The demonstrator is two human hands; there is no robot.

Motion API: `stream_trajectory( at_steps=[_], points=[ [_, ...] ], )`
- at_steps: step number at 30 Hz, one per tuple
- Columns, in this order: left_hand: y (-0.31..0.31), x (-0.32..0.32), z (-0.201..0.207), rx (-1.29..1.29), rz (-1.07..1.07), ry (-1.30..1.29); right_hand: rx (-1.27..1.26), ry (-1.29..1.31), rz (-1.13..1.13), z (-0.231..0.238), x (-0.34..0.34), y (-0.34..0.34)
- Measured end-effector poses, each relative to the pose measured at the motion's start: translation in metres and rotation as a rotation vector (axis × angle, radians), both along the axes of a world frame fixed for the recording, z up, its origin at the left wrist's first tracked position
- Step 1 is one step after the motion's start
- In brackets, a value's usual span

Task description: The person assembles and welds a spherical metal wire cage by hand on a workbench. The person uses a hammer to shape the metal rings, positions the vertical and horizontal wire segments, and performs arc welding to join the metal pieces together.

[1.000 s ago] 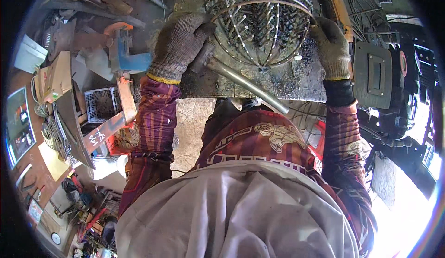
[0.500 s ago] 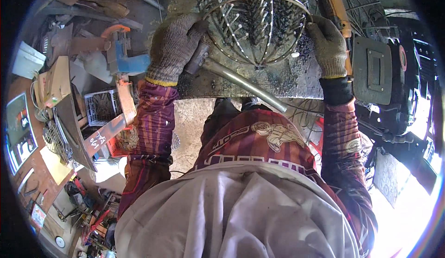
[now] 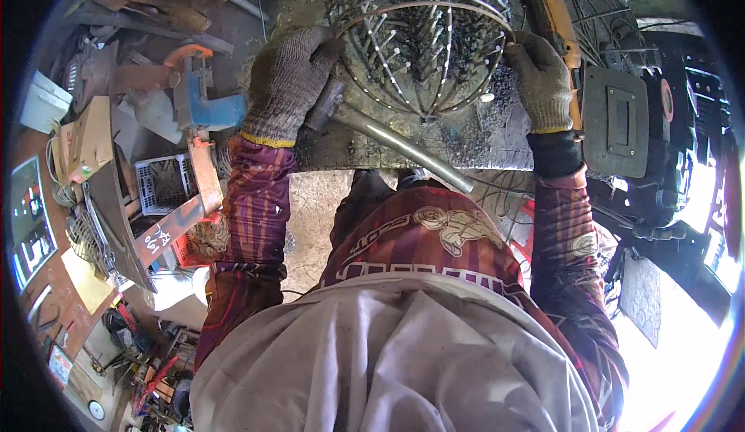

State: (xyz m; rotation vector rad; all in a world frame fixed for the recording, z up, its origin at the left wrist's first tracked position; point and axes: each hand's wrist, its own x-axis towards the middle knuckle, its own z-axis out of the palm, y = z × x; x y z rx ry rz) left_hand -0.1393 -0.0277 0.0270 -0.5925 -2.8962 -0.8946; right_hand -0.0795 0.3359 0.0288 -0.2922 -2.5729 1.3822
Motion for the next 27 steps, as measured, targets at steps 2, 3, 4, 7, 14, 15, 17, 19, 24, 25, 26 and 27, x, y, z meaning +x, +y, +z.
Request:
stream_trajectory(
  at_steps=[2, 3, 4, 7, 14, 15, 17, 19, 24, 25, 26, 27],
  points=[
    [-0.001, 0.003, 0.000, 0.039, 0.001, 0.004, -0.008, -0.012, -0.007, 0.002, -0.001, -0.002],
    [-0.001, 0.003, 0.000, 0.079, 0.001, 0.008, -0.015, -0.025, -0.015, 0.003, -0.002, -0.003],
    [-0.003, 0.003, 0.000, 0.073, 0.004, 0.008, -0.022, -0.026, -0.012, 0.003, -0.001, -0.005],
    [-0.009, -0.001, 0.004, 0.018, -0.038, 0.039, -0.001, -0.005, -0.010, 0.000, 0.000, -0.001],
    [-0.028, -0.007, 0.003, 0.215, -0.101, -0.064, 0.030, 0.063, -0.021, -0.004, 0.000, -0.003],
    [-0.028, -0.007, 0.003, 0.255, -0.143, -0.043, 0.028, 0.059, -0.022, -0.004, 0.000, -0.003],
    [-0.026, -0.007, 0.007, 0.219, -0.130, -0.062, 0.145, 0.061, -0.056, -0.005, -0.001, -0.004],
    [-0.023, -0.007, 0.008, 0.183, -0.116, -0.080, 0.143, 0.088, -0.048, -0.002, 0.000, -0.007],
    [-0.012, -0.004, 0.003, 0.024, -0.082, 0.065, 0.114, 0.107, -0.034, -0.006, -0.001, 0.000],
    [-0.011, -0.005, 0.003, 0.025, -0.081, 0.064, 0.068, 0.098, -0.045, -0.005, -0.001, -0.002],
    [-0.010, -0.005, 0.003, -0.005, -0.079, 0.068, 0.022, 0.088, -0.055, -0.004, -0.001, -0.005],
    [-0.010, -0.005, 0.002, -0.036, -0.077, 0.072, 0.024, 0.087, -0.053, -0.001, -0.001, -0.006]
  ],
)
